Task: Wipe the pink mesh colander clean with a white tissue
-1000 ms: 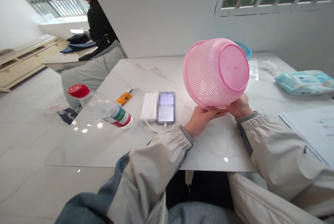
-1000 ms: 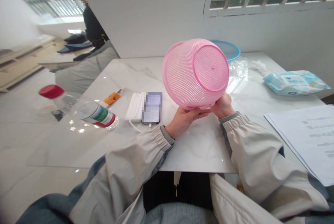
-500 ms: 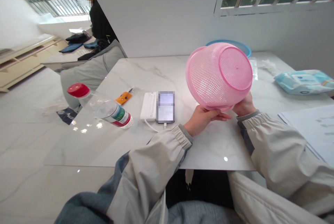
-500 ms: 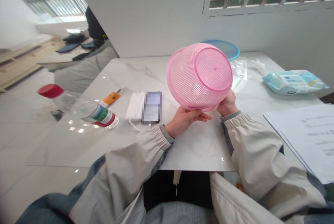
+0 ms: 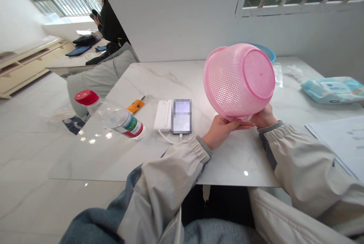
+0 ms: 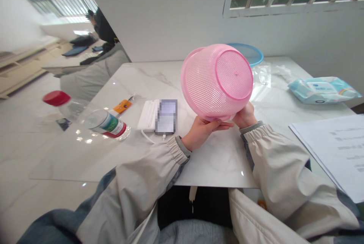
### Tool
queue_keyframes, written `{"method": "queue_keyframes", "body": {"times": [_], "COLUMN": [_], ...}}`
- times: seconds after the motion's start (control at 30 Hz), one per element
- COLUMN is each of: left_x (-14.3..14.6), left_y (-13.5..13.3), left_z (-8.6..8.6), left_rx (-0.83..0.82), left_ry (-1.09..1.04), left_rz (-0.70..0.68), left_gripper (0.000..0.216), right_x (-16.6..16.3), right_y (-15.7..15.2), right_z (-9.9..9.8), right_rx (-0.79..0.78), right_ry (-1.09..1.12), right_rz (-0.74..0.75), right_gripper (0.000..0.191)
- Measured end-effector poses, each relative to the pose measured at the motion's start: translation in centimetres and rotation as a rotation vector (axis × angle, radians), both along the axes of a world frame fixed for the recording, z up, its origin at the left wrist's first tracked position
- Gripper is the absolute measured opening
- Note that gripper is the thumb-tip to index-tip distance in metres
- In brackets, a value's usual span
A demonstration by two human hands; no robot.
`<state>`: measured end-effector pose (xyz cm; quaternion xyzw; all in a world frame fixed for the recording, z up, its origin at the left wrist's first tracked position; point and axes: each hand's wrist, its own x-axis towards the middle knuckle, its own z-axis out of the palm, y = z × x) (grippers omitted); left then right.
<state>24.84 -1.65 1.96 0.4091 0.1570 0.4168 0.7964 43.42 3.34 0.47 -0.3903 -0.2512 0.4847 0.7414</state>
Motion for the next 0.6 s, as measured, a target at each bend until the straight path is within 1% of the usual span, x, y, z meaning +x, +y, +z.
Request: {"method": "queue_keyframes", "body": {"times": [0.07,0.13,0.2,0.33,0.4,0.5,0.6], "left_x": [0.1,0.2,0.2,-0.2,-0.5,-0.8,-0.7], "left_y": [0.1,0.1,0.1,0.4,0.8,1.4,1.8], "left_z": [-0.1,-0.2,-0.2,-0.1,0.1,0.1,0.0], "left_rx": [0.0,0.004,0.018,0.032,0.02,-0.015,-0.027], "left_ry": [-0.02,-0.019,0.005,0.088,0.104,0.075,0.059], "left_rz": [0.002,-0.003,-0.02,-0.034,0.007,0.124,0.187], "left_gripper": [0.045,0.047,0.05,0.054,0.054,0.055,0.058], "right_x": [-0.4,-0.6,-0.6,0.7,1.7,3.0,3.1], "right_y": [-0.3,-0.5,-0.4,0.5,1.1,1.6,1.7], "right_z": [0.0,0.1,0.4,0.9,1.1,1.3,1.5], "right_rx": [-0.008,0.0,0.018,0.022,0.022,0.035,0.033], "right_ry": [-0.043,-0.063,-0.053,-0.007,0.017,0.051,0.054], "right_rz": [0.09,0.136,0.098,-0.024,-0.06,-0.114,-0.111], "right_gripper": [0.032,0.038,0.036,0.022,0.022,0.025,0.025]}}
